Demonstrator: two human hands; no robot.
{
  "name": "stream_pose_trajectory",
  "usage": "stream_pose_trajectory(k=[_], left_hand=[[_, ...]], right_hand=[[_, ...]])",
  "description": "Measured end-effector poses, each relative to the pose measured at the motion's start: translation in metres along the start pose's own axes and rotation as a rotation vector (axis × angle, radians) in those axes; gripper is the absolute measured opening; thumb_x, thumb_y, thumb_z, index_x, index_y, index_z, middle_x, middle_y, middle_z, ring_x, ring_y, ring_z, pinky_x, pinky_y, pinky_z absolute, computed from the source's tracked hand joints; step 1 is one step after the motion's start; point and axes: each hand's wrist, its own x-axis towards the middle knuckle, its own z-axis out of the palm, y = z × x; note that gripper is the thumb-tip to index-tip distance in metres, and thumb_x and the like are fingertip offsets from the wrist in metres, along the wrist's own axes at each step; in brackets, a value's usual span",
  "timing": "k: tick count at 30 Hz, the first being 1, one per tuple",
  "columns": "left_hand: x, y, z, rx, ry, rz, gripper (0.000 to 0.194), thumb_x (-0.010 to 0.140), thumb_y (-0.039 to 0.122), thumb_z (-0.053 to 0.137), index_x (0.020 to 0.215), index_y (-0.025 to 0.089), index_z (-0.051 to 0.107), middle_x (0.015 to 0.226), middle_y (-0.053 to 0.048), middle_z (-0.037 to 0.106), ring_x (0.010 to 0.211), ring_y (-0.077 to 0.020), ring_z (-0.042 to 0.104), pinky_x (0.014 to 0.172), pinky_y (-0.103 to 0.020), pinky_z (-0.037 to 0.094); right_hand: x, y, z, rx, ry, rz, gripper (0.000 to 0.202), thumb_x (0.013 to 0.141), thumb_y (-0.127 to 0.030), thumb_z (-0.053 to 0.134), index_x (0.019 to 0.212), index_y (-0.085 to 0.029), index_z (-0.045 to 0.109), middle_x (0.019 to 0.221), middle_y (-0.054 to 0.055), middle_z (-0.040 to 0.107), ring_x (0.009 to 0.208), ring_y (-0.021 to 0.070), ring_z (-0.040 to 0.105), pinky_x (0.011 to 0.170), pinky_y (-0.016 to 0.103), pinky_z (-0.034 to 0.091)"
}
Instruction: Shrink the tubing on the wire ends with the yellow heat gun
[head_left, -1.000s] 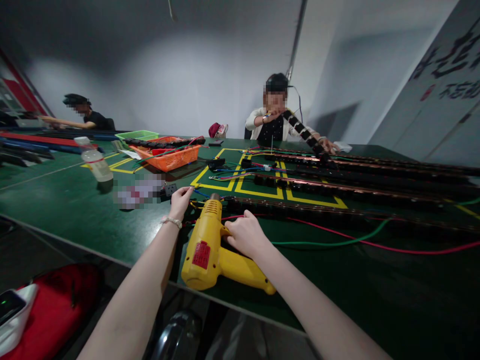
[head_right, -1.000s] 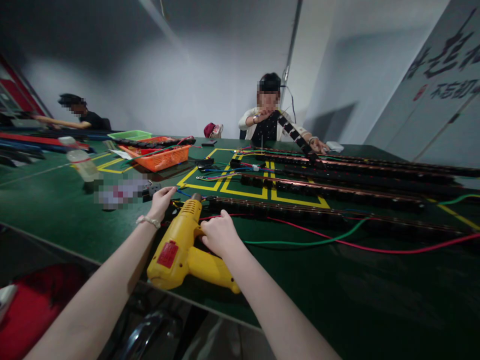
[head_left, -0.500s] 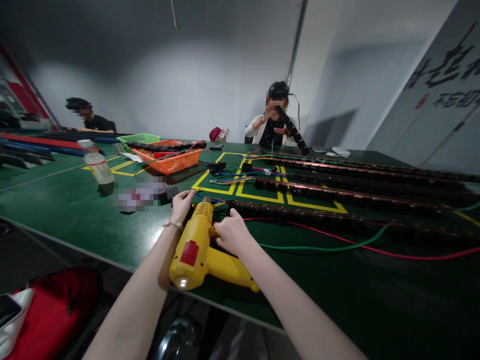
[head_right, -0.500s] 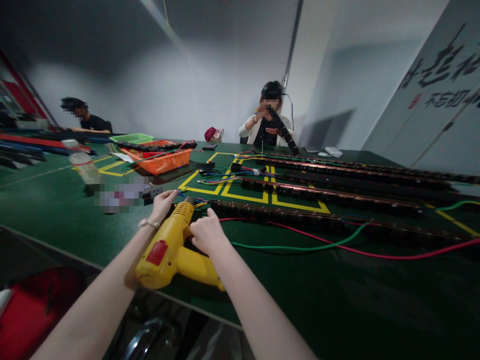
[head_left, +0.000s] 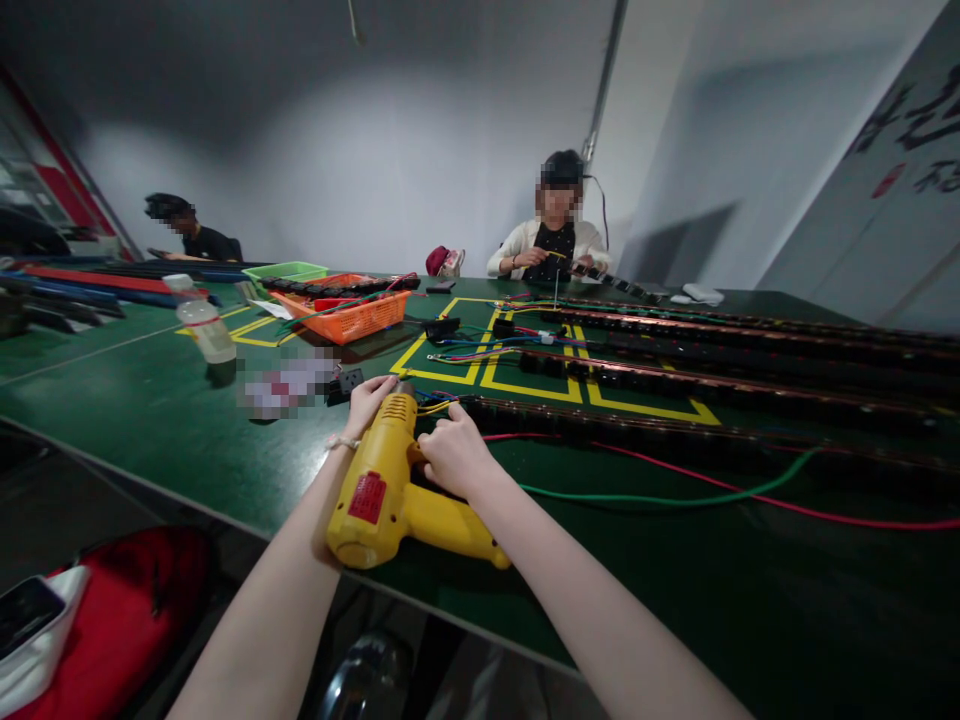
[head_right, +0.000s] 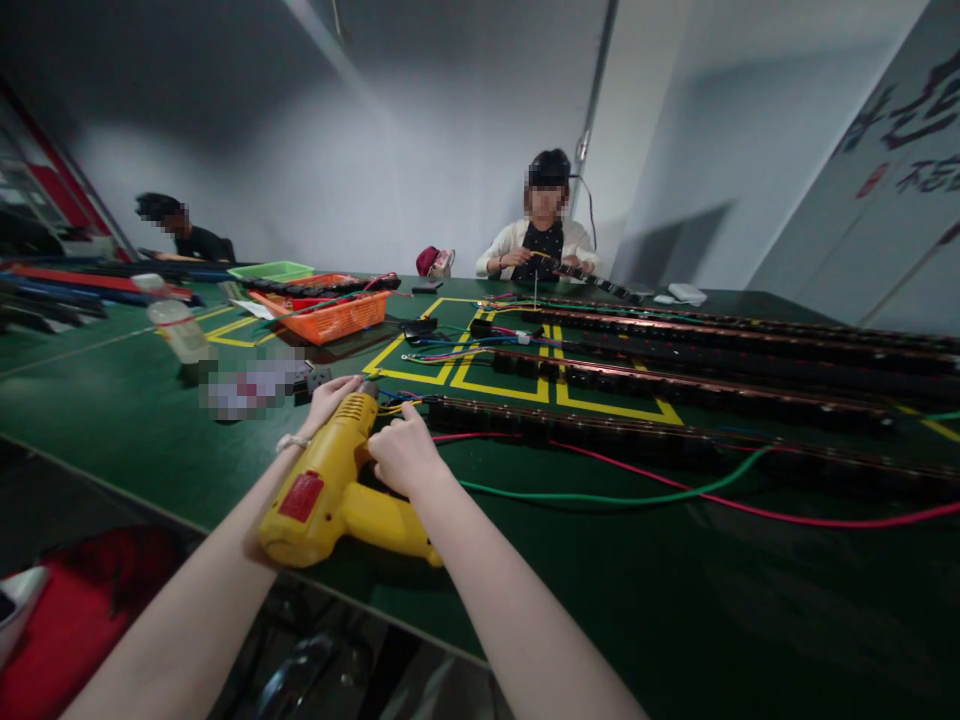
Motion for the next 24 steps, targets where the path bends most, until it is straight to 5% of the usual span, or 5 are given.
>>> stream_pose_trajectory(k=[13, 24], left_hand=[[0.000, -0.004, -0.001, 0.007, 0.011, 0.016, 0.049, 0.052, 0.058, 0.072, 0.072, 0.013, 0.071, 0.078, -0.008, 0.071, 0.083, -0.0226, 0.061, 0.077, -0.030, 0.044], [-0.003, -0.005, 0.005, -0.092, 0.030, -0.023, 0.056, 0.048, 0.060, 0.073, 0.077, 0.013, 0.070, 0.072, -0.005, 0.067, 0.064, -0.0134, 0.052, 0.060, -0.025, 0.038]], right_hand=[[-0.005, 0.004, -0.001, 0.054, -0.040, 0.005, 0.031, 0.088, -0.041, 0.054, 0.103, -0.015, 0.060, 0.103, 0.005, 0.062, 0.095, 0.0171, 0.059, 0.088, 0.042, 0.046], [-0.038, 0.020, 0.000, 0.066, -0.071, 0.078, 0.030, 0.089, -0.041, 0.054, 0.103, -0.015, 0.059, 0.101, 0.004, 0.062, 0.093, 0.0167, 0.060, 0.087, 0.042, 0.047]])
